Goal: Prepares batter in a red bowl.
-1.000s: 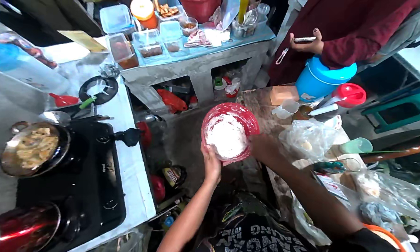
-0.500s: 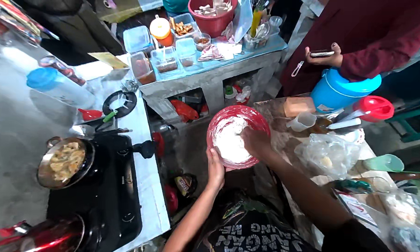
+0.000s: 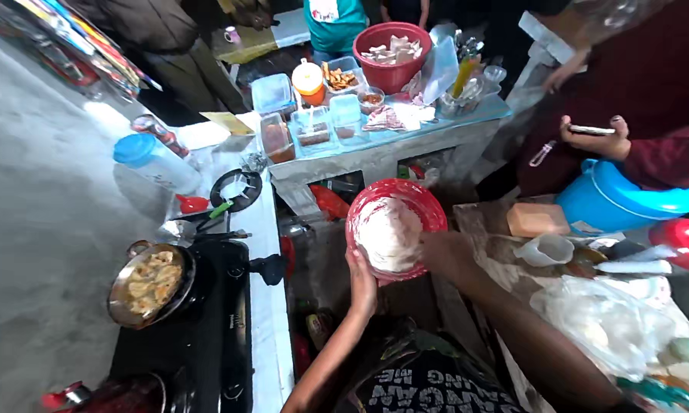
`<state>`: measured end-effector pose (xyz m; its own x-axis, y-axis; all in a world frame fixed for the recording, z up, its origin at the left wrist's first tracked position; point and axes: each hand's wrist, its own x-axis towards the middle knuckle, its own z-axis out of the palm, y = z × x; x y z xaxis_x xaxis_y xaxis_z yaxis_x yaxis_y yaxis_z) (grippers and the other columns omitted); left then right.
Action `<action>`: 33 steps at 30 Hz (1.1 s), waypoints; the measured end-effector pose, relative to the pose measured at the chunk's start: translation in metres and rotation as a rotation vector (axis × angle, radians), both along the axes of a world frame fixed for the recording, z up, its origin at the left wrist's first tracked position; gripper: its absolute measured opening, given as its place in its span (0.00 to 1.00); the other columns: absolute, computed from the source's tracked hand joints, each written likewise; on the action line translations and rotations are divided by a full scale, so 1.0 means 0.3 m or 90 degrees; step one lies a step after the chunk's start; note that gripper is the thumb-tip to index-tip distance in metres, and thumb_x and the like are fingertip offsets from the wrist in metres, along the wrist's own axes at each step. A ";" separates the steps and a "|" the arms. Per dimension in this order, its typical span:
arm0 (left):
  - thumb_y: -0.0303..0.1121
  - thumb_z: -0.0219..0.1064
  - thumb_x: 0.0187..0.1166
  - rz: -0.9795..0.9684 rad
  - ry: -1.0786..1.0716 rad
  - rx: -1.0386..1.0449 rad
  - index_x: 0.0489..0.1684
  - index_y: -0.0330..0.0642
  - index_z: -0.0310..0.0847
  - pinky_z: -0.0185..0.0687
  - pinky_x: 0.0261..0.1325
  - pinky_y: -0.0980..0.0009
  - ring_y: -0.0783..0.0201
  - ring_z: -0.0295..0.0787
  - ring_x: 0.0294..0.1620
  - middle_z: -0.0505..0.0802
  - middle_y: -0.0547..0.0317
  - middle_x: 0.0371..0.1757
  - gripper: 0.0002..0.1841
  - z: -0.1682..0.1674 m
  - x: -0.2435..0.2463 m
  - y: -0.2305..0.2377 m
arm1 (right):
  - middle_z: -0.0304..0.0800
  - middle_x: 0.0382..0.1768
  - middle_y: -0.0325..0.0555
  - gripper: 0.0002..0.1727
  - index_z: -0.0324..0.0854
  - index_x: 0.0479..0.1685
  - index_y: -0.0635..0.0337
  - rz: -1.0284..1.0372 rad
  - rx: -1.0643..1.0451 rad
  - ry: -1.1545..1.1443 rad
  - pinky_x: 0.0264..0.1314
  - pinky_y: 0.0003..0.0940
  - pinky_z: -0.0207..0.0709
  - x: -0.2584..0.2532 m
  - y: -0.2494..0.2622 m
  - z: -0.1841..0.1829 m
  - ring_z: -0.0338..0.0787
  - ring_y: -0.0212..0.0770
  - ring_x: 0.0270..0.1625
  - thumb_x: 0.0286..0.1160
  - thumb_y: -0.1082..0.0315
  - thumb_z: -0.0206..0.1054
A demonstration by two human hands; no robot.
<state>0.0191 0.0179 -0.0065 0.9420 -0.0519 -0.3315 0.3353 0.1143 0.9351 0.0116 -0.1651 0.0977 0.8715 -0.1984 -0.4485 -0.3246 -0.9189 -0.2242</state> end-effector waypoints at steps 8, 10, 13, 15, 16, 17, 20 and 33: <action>0.50 0.37 0.95 0.000 -0.038 0.031 0.94 0.39 0.40 0.73 0.82 0.56 0.56 0.75 0.81 0.70 0.38 0.85 0.33 -0.028 0.117 -0.013 | 0.93 0.55 0.59 0.23 0.85 0.67 0.51 0.058 0.082 0.067 0.62 0.69 0.80 0.138 0.051 -0.027 0.91 0.63 0.61 0.88 0.49 0.55; 0.50 0.37 0.95 0.024 -0.038 0.025 0.95 0.40 0.39 0.74 0.81 0.56 0.57 0.75 0.80 0.71 0.39 0.85 0.33 -0.036 0.153 -0.005 | 0.92 0.59 0.62 0.21 0.86 0.64 0.54 0.027 -0.035 0.117 0.63 0.71 0.78 0.147 0.019 0.024 0.89 0.67 0.65 0.83 0.53 0.60; 0.50 0.39 0.95 0.024 -0.022 0.013 0.94 0.43 0.41 0.77 0.79 0.57 0.59 0.77 0.78 0.73 0.41 0.83 0.33 -0.035 0.173 0.000 | 0.91 0.57 0.66 0.22 0.79 0.71 0.61 -0.069 -0.146 0.040 0.60 0.68 0.80 0.194 -0.002 -0.012 0.89 0.69 0.62 0.84 0.60 0.58; 0.50 0.40 0.95 -0.006 -0.019 0.017 0.94 0.43 0.41 0.78 0.78 0.56 0.58 0.78 0.77 0.73 0.41 0.83 0.33 -0.033 0.174 -0.007 | 0.92 0.54 0.67 0.23 0.76 0.76 0.59 -0.063 -0.082 -0.037 0.57 0.69 0.82 0.210 0.028 -0.075 0.92 0.70 0.57 0.88 0.58 0.55; 0.49 0.40 0.95 -0.026 -0.022 0.018 0.95 0.42 0.40 0.77 0.79 0.56 0.57 0.78 0.78 0.72 0.40 0.84 0.33 -0.037 0.177 -0.011 | 0.92 0.55 0.66 0.24 0.77 0.77 0.56 -0.047 -0.020 -0.048 0.57 0.70 0.82 0.208 0.048 -0.097 0.92 0.70 0.57 0.89 0.55 0.53; 0.48 0.40 0.95 -0.037 -0.019 0.022 0.95 0.42 0.40 0.77 0.79 0.55 0.57 0.78 0.78 0.73 0.40 0.84 0.33 -0.040 0.183 -0.016 | 0.92 0.57 0.63 0.25 0.78 0.75 0.53 -0.023 0.030 -0.021 0.59 0.69 0.83 0.206 0.058 -0.109 0.92 0.67 0.59 0.90 0.51 0.51; 0.49 0.39 0.95 -0.020 -0.003 0.023 0.95 0.45 0.40 0.80 0.76 0.54 0.56 0.80 0.76 0.74 0.40 0.83 0.32 -0.065 0.207 -0.009 | 0.94 0.56 0.56 0.23 0.87 0.65 0.47 0.029 0.012 0.101 0.62 0.67 0.81 0.191 0.028 -0.056 0.92 0.62 0.62 0.88 0.47 0.54; 0.50 0.40 0.95 -0.011 0.007 0.040 0.95 0.46 0.40 0.80 0.75 0.53 0.56 0.81 0.75 0.75 0.41 0.82 0.33 -0.086 0.234 0.031 | 0.93 0.59 0.58 0.22 0.88 0.60 0.52 -0.005 -0.101 0.133 0.63 0.67 0.80 0.251 0.017 -0.052 0.90 0.62 0.65 0.81 0.49 0.60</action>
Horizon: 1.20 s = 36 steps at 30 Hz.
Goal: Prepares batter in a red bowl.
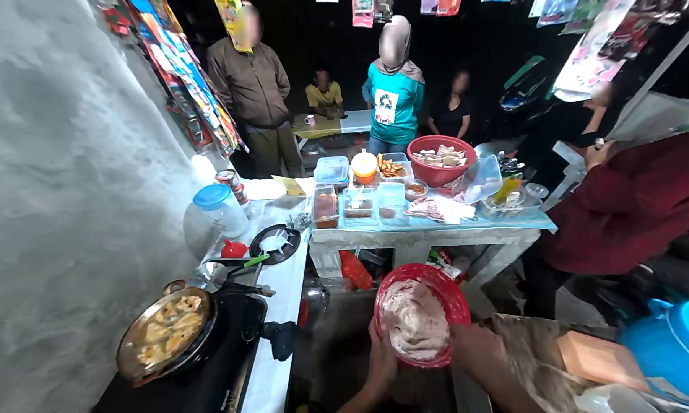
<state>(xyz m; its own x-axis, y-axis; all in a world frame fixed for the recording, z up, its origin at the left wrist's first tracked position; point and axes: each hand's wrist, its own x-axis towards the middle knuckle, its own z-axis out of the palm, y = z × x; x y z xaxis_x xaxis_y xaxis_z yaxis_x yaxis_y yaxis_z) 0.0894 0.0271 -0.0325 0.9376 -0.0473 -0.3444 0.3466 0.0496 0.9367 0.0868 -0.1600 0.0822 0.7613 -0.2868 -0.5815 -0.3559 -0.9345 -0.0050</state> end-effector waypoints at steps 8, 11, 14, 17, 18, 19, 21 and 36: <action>0.51 0.41 0.95 -0.018 0.053 0.011 0.95 0.46 0.40 0.78 0.77 0.50 0.53 0.80 0.77 0.74 0.40 0.83 0.33 0.018 -0.021 -0.003 | 0.95 0.53 0.56 0.23 0.87 0.63 0.51 0.049 0.165 -0.035 0.62 0.67 0.81 0.008 0.066 -0.041 0.93 0.61 0.60 0.86 0.47 0.56; 0.51 0.41 0.95 0.021 0.059 0.040 0.95 0.47 0.41 0.79 0.75 0.45 0.48 0.82 0.75 0.78 0.37 0.80 0.33 0.019 0.007 0.019 | 0.93 0.59 0.61 0.22 0.89 0.59 0.56 0.017 0.006 0.006 0.62 0.71 0.79 0.001 0.019 0.036 0.90 0.66 0.65 0.79 0.51 0.63; 0.49 0.41 0.95 -0.013 0.078 0.048 0.95 0.45 0.41 0.77 0.76 0.43 0.44 0.82 0.74 0.79 0.33 0.77 0.33 0.029 -0.019 0.006 | 0.92 0.56 0.66 0.25 0.80 0.70 0.60 -0.032 -0.068 -0.117 0.59 0.69 0.81 0.024 0.005 -0.049 0.90 0.69 0.61 0.86 0.53 0.54; 0.49 0.42 0.95 -0.061 0.055 0.050 0.95 0.45 0.42 0.77 0.77 0.45 0.47 0.84 0.73 0.81 0.35 0.76 0.32 0.046 -0.029 -0.020 | 0.94 0.53 0.64 0.26 0.81 0.71 0.56 0.002 0.069 -0.142 0.59 0.70 0.82 0.007 0.071 -0.087 0.92 0.69 0.58 0.90 0.48 0.51; 0.50 0.42 0.95 -0.062 0.053 0.045 0.95 0.45 0.42 0.78 0.77 0.46 0.48 0.84 0.73 0.81 0.36 0.76 0.32 0.047 -0.024 -0.023 | 0.95 0.51 0.61 0.25 0.85 0.66 0.54 0.028 0.103 -0.116 0.59 0.70 0.82 -0.009 0.076 -0.076 0.93 0.67 0.58 0.89 0.47 0.53; 0.49 0.42 0.95 -0.054 0.050 0.037 0.95 0.46 0.42 0.78 0.77 0.45 0.47 0.84 0.74 0.80 0.36 0.77 0.33 0.040 -0.019 -0.024 | 0.96 0.51 0.59 0.24 0.88 0.62 0.53 0.055 0.113 -0.084 0.59 0.70 0.81 -0.026 0.067 -0.056 0.93 0.65 0.58 0.87 0.47 0.55; 0.49 0.44 0.95 -0.033 0.040 0.036 0.95 0.46 0.41 0.79 0.75 0.45 0.47 0.84 0.72 0.80 0.35 0.77 0.32 0.027 -0.017 -0.020 | 0.95 0.54 0.60 0.23 0.90 0.59 0.53 0.063 0.050 -0.032 0.60 0.72 0.80 -0.047 0.030 -0.007 0.92 0.66 0.60 0.83 0.48 0.59; 0.42 0.49 0.94 -0.101 0.050 0.038 0.95 0.45 0.37 0.81 0.72 0.46 0.47 0.85 0.71 0.80 0.34 0.77 0.34 0.009 -0.084 -0.022 | 0.93 0.56 0.64 0.24 0.82 0.69 0.56 -0.072 -0.074 -0.102 0.59 0.70 0.80 -0.133 -0.048 -0.078 0.91 0.68 0.60 0.88 0.52 0.52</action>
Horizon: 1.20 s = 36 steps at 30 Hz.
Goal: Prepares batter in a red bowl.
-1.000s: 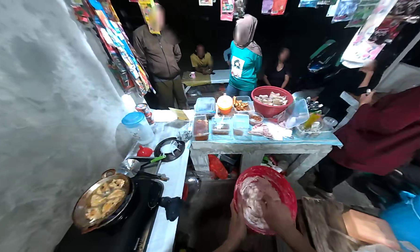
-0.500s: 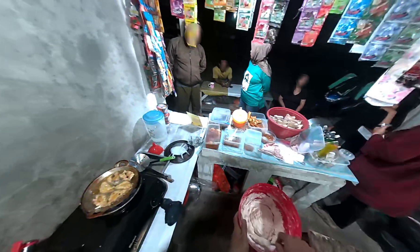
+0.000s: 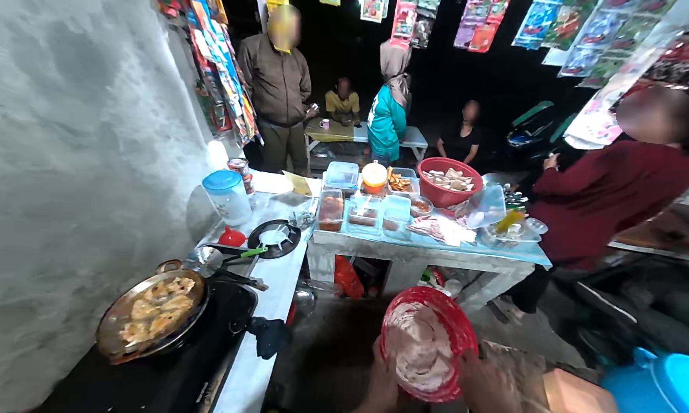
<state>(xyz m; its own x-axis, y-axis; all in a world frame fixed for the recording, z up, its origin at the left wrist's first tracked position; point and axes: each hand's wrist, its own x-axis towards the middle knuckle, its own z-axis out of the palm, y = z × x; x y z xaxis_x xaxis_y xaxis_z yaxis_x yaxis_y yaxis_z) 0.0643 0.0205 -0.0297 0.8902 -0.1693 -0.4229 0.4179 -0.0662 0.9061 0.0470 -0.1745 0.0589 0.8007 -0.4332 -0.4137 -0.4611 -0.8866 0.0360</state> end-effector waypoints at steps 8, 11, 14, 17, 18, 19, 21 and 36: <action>0.40 0.49 0.94 -0.068 -0.009 -0.022 0.94 0.42 0.38 0.79 0.76 0.49 0.49 0.83 0.74 0.77 0.35 0.79 0.33 -0.037 -0.076 -0.044 | 0.96 0.52 0.57 0.21 0.92 0.56 0.54 0.028 0.148 0.062 0.62 0.69 0.80 -0.148 -0.014 -0.025 0.93 0.61 0.59 0.82 0.49 0.62; 0.41 0.49 0.94 -0.087 0.008 -0.033 0.95 0.45 0.35 0.82 0.73 0.48 0.48 0.85 0.71 0.79 0.35 0.78 0.34 -0.013 -0.132 -0.070 | 0.91 0.59 0.66 0.24 0.85 0.66 0.58 -0.074 0.019 0.019 0.65 0.71 0.77 -0.174 -0.057 -0.008 0.88 0.69 0.66 0.86 0.52 0.57; 0.39 0.52 0.93 -0.158 -0.018 -0.038 0.95 0.40 0.36 0.77 0.79 0.50 0.49 0.81 0.77 0.75 0.36 0.82 0.35 0.010 -0.190 -0.114 | 0.95 0.52 0.62 0.26 0.82 0.71 0.54 -0.060 0.064 -0.080 0.59 0.69 0.82 -0.187 -0.049 -0.068 0.93 0.66 0.57 0.89 0.48 0.51; 0.40 0.51 0.94 -0.155 -0.012 -0.041 0.94 0.39 0.38 0.76 0.80 0.50 0.48 0.80 0.77 0.75 0.34 0.81 0.34 -0.015 -0.207 -0.145 | 0.97 0.48 0.56 0.22 0.88 0.61 0.56 0.010 0.230 -0.015 0.59 0.68 0.82 -0.261 -0.038 -0.036 0.95 0.60 0.54 0.88 0.51 0.57; 0.40 0.51 0.94 -0.143 -0.018 -0.039 0.94 0.39 0.38 0.75 0.80 0.49 0.47 0.80 0.77 0.75 0.33 0.81 0.34 -0.022 -0.205 -0.146 | 0.96 0.50 0.57 0.22 0.89 0.59 0.57 0.018 0.230 0.029 0.62 0.69 0.81 -0.290 -0.056 -0.013 0.94 0.61 0.56 0.86 0.51 0.59; 0.39 0.51 0.93 -0.127 -0.023 -0.040 0.94 0.40 0.38 0.75 0.80 0.48 0.45 0.79 0.78 0.74 0.32 0.82 0.34 -0.027 -0.205 -0.148 | 0.96 0.52 0.58 0.22 0.91 0.58 0.57 0.013 0.192 0.056 0.63 0.70 0.80 -0.318 -0.080 0.010 0.93 0.62 0.59 0.84 0.51 0.61; 0.40 0.51 0.93 -0.100 -0.029 -0.049 0.94 0.42 0.37 0.78 0.77 0.48 0.46 0.80 0.77 0.74 0.33 0.82 0.34 -0.029 -0.225 -0.151 | 0.94 0.54 0.62 0.22 0.90 0.58 0.59 -0.029 0.069 0.046 0.61 0.70 0.80 -0.355 -0.114 0.030 0.92 0.66 0.61 0.84 0.53 0.58; 0.40 0.52 0.93 -0.064 -0.004 -0.032 0.95 0.43 0.38 0.77 0.78 0.49 0.49 0.81 0.76 0.76 0.36 0.81 0.35 0.057 -0.352 -0.132 | 0.95 0.48 0.63 0.26 0.83 0.69 0.58 -0.026 0.064 -0.091 0.56 0.69 0.84 -0.324 -0.066 -0.020 0.94 0.66 0.54 0.88 0.50 0.53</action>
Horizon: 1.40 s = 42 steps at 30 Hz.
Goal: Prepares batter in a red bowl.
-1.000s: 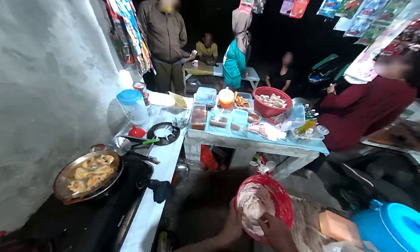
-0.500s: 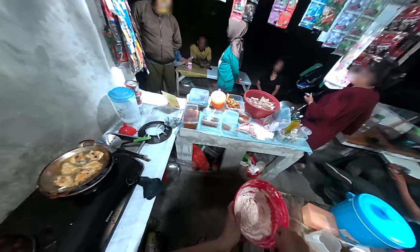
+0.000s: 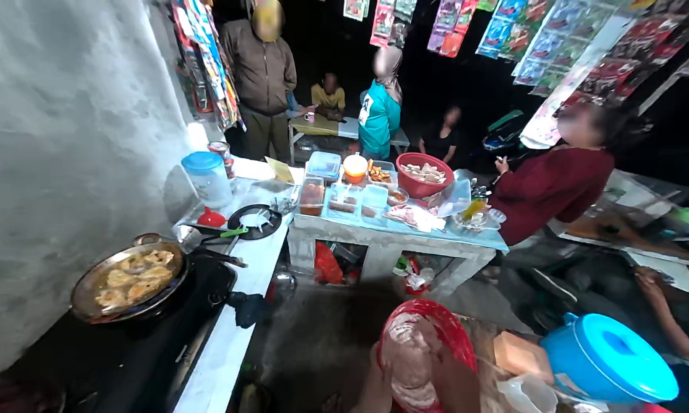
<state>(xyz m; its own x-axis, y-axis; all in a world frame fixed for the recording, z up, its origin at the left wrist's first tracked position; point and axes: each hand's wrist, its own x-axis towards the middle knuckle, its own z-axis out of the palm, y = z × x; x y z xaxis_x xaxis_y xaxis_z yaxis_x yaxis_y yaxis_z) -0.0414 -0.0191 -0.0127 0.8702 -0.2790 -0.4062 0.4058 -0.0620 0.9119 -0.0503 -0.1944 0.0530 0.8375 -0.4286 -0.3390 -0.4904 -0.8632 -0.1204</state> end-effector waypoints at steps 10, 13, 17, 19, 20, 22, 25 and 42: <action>0.43 0.50 0.94 0.084 0.022 0.006 0.95 0.48 0.32 0.85 0.69 0.51 0.52 0.87 0.69 0.77 0.38 0.79 0.36 -0.007 0.078 0.074 | 0.94 0.52 0.62 0.23 0.82 0.70 0.57 0.056 -0.047 0.057 0.58 0.66 0.83 0.097 0.060 0.006 0.93 0.65 0.57 0.89 0.54 0.53; 0.42 0.51 0.94 0.054 -0.001 0.000 0.95 0.48 0.35 0.81 0.76 0.53 0.55 0.82 0.75 0.75 0.41 0.83 0.35 -0.009 0.092 0.071 | 0.96 0.47 0.56 0.26 0.82 0.72 0.51 0.112 0.070 0.031 0.58 0.64 0.84 0.145 0.099 -0.034 0.95 0.60 0.54 0.91 0.48 0.49; 0.43 0.50 0.94 0.098 -0.025 0.008 0.95 0.46 0.35 0.80 0.77 0.52 0.53 0.82 0.76 0.75 0.39 0.82 0.35 -0.027 0.178 0.101 | 0.97 0.51 0.52 0.22 0.91 0.58 0.49 0.159 0.084 0.115 0.64 0.65 0.81 0.156 0.044 0.024 0.94 0.57 0.59 0.86 0.46 0.57; 0.41 0.51 0.93 0.100 -0.038 0.026 0.95 0.46 0.35 0.81 0.75 0.51 0.52 0.83 0.74 0.76 0.38 0.81 0.35 -0.015 0.205 0.113 | 0.95 0.56 0.57 0.23 0.89 0.61 0.52 0.093 -0.008 0.119 0.66 0.66 0.79 0.197 0.032 0.061 0.91 0.61 0.64 0.87 0.48 0.54; 0.39 0.52 0.93 0.091 -0.048 0.030 0.95 0.45 0.34 0.81 0.75 0.51 0.51 0.83 0.74 0.75 0.37 0.81 0.35 -0.004 0.205 0.113 | 0.94 0.57 0.58 0.25 0.86 0.65 0.52 0.066 -0.037 0.101 0.66 0.66 0.79 0.224 0.039 0.061 0.91 0.62 0.64 0.89 0.48 0.52; 0.35 0.53 0.92 0.066 -0.073 0.024 0.95 0.43 0.34 0.80 0.76 0.52 0.52 0.82 0.76 0.73 0.37 0.83 0.36 0.003 0.193 0.102 | 0.94 0.55 0.58 0.27 0.80 0.73 0.50 0.070 -0.042 0.059 0.61 0.64 0.83 0.264 0.072 0.030 0.93 0.63 0.60 0.91 0.46 0.47; 0.38 0.52 0.93 0.054 -0.061 0.005 0.95 0.42 0.35 0.81 0.75 0.51 0.52 0.83 0.74 0.75 0.37 0.81 0.36 -0.014 0.206 0.094 | 0.96 0.52 0.54 0.26 0.84 0.70 0.51 0.159 0.125 0.050 0.62 0.65 0.83 0.266 0.095 0.001 0.94 0.59 0.57 0.90 0.46 0.51; 0.36 0.54 0.92 0.141 0.048 0.022 0.95 0.48 0.29 0.82 0.70 0.44 0.43 0.85 0.70 0.77 0.32 0.78 0.38 0.005 0.244 0.116 | 0.92 0.60 0.62 0.23 0.84 0.68 0.54 0.085 -0.042 0.130 0.63 0.70 0.79 0.328 0.077 0.083 0.89 0.66 0.65 0.84 0.51 0.57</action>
<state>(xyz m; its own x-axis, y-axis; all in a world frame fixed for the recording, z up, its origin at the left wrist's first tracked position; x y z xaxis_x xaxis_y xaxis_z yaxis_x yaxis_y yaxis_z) 0.0317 0.0158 -0.0112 0.8755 -0.0689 -0.4783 0.4797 0.0050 0.8774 0.0482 -0.1714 0.0779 0.8049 -0.3457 -0.4822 -0.3800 -0.9245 0.0285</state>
